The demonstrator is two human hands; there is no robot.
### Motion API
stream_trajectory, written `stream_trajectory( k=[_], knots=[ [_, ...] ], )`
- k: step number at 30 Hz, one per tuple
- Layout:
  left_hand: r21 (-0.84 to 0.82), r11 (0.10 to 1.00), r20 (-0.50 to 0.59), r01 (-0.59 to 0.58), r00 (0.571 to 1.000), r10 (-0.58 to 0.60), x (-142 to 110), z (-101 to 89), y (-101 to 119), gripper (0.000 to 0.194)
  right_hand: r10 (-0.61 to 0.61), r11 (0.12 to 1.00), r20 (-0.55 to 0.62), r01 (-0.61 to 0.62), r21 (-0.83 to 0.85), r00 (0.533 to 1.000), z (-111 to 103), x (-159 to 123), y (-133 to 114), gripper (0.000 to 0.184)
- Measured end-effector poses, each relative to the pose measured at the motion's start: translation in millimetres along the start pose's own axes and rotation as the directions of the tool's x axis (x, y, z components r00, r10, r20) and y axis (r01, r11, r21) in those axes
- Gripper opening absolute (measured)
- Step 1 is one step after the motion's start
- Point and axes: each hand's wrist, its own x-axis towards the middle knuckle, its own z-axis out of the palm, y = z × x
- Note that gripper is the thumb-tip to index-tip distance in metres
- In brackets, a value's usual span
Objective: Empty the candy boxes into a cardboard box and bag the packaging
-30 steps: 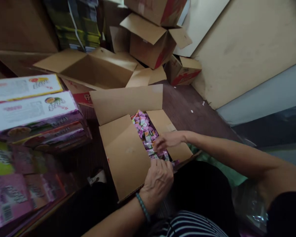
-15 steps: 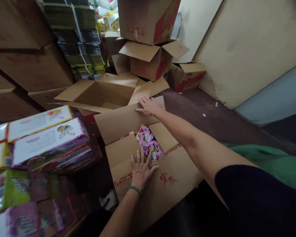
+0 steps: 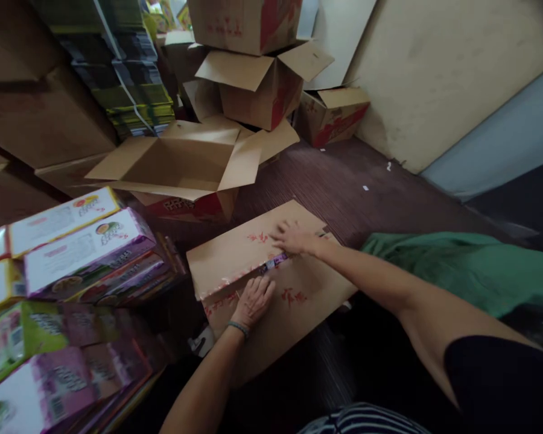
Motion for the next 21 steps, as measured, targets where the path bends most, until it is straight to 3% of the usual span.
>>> stream_trajectory(
  k=[2,3,4,5,6,8,10,13,15,17,18,20,21],
  knots=[
    [-0.012,0.999,-0.028,0.038,0.999,-0.038,-10.3,-2.5,2.7,0.036,0.119,0.991,-0.027,-0.117,0.066,0.993,32.2,-11.9,-14.7,0.046],
    [-0.009,0.993,-0.047,0.115,0.992,-0.115,-15.1,-3.8,2.4,0.034,0.178,0.979,-0.060,-0.170,0.114,0.982,44.3,-14.8,-19.6,0.048],
    [0.003,0.972,-0.067,0.233,0.970,-0.232,-19.1,-5.3,0.8,0.034,0.220,0.966,-0.101,-0.203,0.158,0.970,53.5,-16.4,-22.9,0.048],
    [0.022,0.921,-0.096,0.389,0.918,-0.386,-21.9,-7.0,-2.2,0.037,0.250,0.956,-0.144,-0.221,0.194,0.957,60.3,-17.3,-25.0,0.047],
    [0.039,0.830,-0.132,0.556,0.826,-0.548,-23.2,-8.8,-6.4,0.044,0.282,0.945,-0.190,-0.238,0.224,0.940,64.9,-17.9,-26.1,0.048],
    [0.027,0.585,-0.209,0.811,0.577,-0.790,-20.6,-12.3,-16.7,0.059,0.337,0.925,-0.264,-0.266,0.272,0.904,70.4,-19.6,-26.4,0.049],
    [-0.069,0.363,-0.260,0.929,0.334,-0.906,-13.0,-15.1,-26.7,0.073,0.378,0.909,-0.304,-0.287,0.302,0.874,73.3,-21.5,-26.0,0.050],
    [-0.244,0.121,-0.157,0.962,0.084,-0.984,-1.5,-20.0,-39.2,0.083,0.403,0.900,-0.333,-0.302,0.315,0.852,74.5,-22.2,-28.2,0.051],
    [-0.292,-0.037,-0.022,0.956,-0.045,-0.999,1.4,-24.7,-46.6,0.085,0.404,0.900,-0.332,-0.305,0.310,0.853,71.8,-20.2,-30.6,0.051],
    [-0.292,-0.125,0.060,0.948,-0.112,-0.992,0.5,-28.4,-53.1,0.088,0.372,0.911,-0.316,-0.279,0.303,0.873,65.3,-16.5,-28.6,0.051],
    [-0.281,-0.130,0.063,0.951,-0.117,-0.991,-0.3,-29.1,-55.9,0.090,0.335,0.923,-0.307,-0.244,0.297,0.891,60.6,-14.6,-23.9,0.049],
    [-0.246,-0.099,0.004,0.964,-0.101,-0.995,-0.6,-28.6,-61.1,0.087,0.275,0.935,-0.296,-0.183,0.303,0.915,48.2,-13.1,-4.1,0.041],
    [-0.209,-0.016,-0.036,0.978,-0.025,-0.999,0.2,-28.1,-63.5,0.083,0.277,0.933,-0.302,-0.179,0.314,0.912,41.5,-14.6,11.1,0.036]
  ],
)
